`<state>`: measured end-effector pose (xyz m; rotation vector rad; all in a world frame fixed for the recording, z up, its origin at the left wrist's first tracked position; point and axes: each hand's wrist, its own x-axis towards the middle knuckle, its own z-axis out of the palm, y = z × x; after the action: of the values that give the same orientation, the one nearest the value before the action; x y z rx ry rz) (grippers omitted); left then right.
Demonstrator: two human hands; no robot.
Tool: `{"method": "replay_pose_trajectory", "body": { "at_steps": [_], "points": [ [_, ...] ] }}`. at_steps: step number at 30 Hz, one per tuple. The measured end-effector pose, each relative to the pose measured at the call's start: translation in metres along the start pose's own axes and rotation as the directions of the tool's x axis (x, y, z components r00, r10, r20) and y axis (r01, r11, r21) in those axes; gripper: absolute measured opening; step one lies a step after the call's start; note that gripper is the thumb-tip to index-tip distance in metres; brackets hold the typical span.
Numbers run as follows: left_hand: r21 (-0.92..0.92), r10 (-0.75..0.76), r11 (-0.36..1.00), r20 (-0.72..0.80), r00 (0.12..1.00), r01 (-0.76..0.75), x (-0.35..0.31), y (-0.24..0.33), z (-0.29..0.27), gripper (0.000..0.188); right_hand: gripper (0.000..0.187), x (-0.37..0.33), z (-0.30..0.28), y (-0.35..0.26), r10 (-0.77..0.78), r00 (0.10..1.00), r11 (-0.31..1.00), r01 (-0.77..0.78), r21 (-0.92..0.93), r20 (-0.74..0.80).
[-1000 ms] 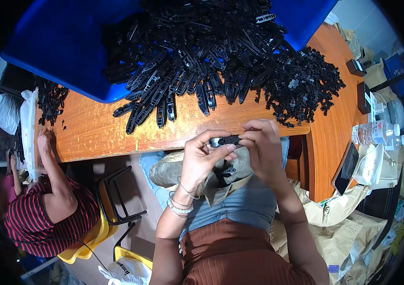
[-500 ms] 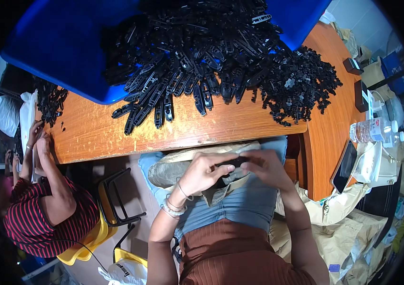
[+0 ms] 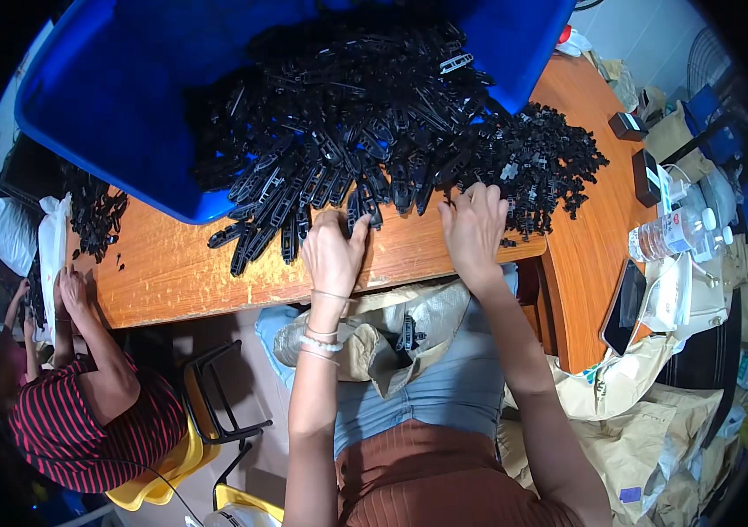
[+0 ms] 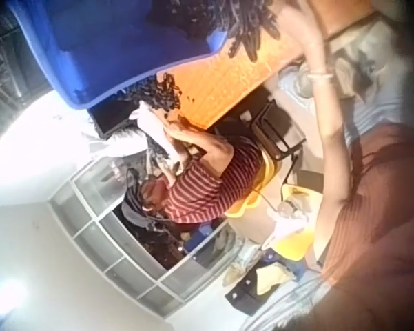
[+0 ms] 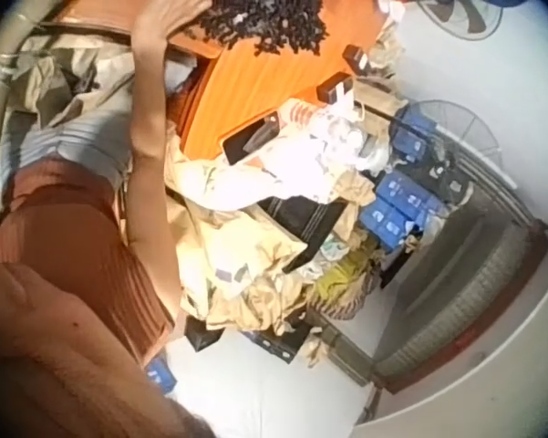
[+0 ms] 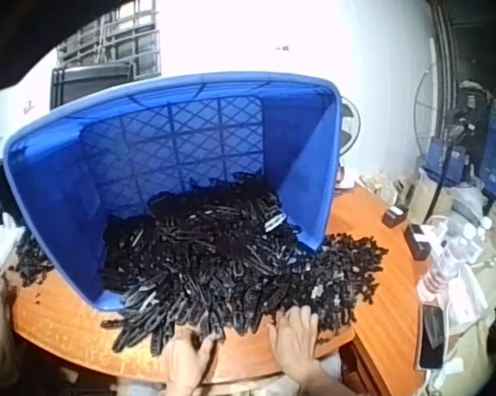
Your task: Sorting and manual assembly of small black plastic buckle components at a workstation.
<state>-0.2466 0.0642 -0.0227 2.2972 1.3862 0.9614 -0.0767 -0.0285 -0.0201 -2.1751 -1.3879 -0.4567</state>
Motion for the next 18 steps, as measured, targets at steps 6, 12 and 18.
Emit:
{"method": "replay_pose_trajectory", "body": {
  "at_steps": [6,12,18],
  "points": [
    [-0.587,-0.29,0.749,0.129,0.948,0.309,-0.022,0.001,-0.012,0.02,0.01,-0.016,0.0,-0.001,-0.045,0.996,0.999,0.046,0.001,-0.077],
    [-0.776,-0.132,0.525,0.333,0.934,0.35,-0.048,0.008,-0.025,0.024,0.011,-0.026,-0.023,-0.006,0.011,0.994,0.851,0.046,0.524,-0.106],
    [-0.737,-0.056,0.527,0.466,0.883,0.423,-0.057,0.025,-0.04,0.025,0.011,-0.027,-0.055,-0.037,-0.223,0.972,0.653,0.095,0.752,0.071]
  ]
}}
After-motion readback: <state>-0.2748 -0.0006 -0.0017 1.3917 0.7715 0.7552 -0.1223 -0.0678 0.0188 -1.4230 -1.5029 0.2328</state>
